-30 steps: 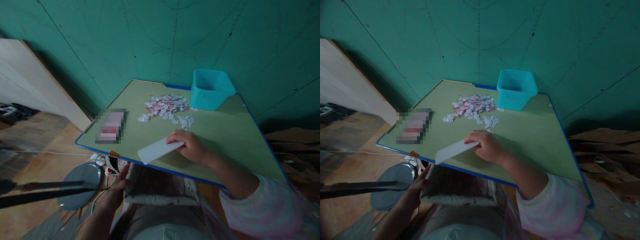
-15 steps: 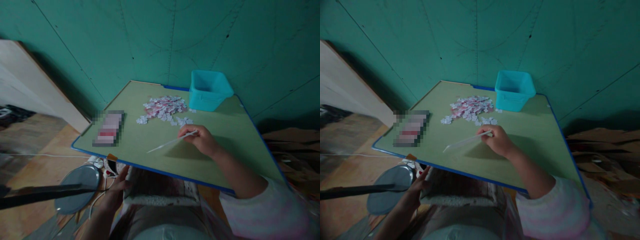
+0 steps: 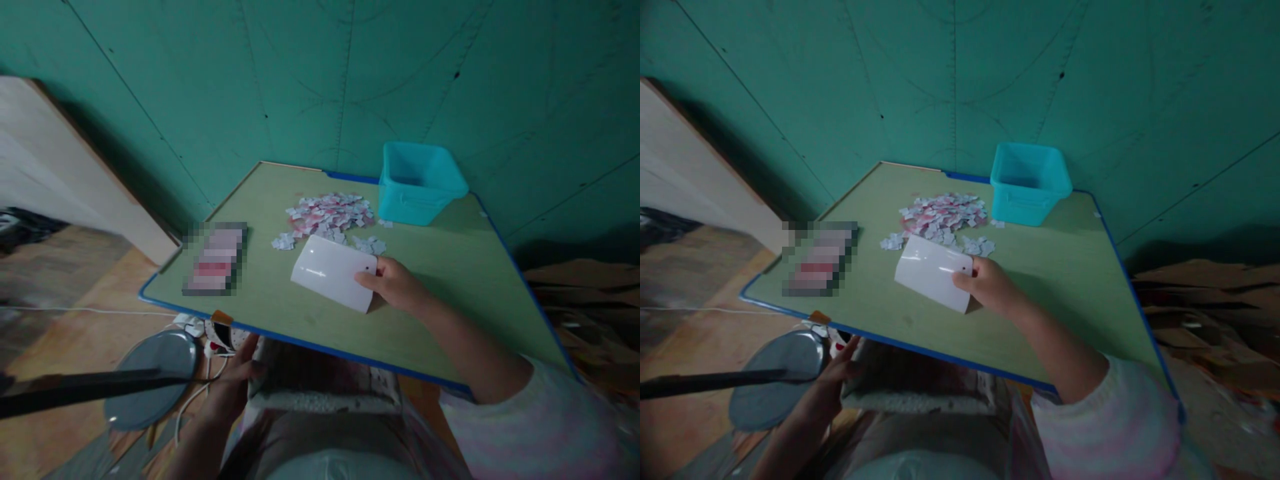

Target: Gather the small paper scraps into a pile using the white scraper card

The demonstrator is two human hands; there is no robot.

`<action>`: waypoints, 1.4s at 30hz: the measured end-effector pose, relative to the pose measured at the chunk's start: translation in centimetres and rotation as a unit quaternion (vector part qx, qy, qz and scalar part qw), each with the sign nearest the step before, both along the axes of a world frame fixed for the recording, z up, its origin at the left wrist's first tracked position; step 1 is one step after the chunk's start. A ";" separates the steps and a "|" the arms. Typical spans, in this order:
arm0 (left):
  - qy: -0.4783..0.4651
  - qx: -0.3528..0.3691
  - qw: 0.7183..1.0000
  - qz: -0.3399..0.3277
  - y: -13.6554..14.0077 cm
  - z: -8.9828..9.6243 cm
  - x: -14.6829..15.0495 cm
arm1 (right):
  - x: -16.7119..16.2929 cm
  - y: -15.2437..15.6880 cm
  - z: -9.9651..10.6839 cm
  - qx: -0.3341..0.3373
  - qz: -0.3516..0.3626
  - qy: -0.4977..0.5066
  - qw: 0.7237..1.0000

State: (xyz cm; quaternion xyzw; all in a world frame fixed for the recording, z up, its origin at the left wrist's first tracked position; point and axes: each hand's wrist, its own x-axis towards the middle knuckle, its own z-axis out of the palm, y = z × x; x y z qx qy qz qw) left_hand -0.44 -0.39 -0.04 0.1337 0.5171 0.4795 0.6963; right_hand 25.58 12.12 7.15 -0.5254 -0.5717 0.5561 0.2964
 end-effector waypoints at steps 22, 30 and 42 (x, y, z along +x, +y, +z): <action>0.054 -0.022 0.998 0.026 -0.3 1.1 1.0 | -1.0 -1.6 -0.3 0.006 0.154 -0.015 0.988; 0.072 -0.019 0.997 0.005 -0.5 1.8 1.5 | -1.2 -1.9 -0.2 0.013 0.180 -0.032 0.983; 0.044 -0.024 0.999 -0.004 -0.4 -0.1 0.3 | -1.3 -2.1 -0.7 -0.001 0.182 0.005 0.983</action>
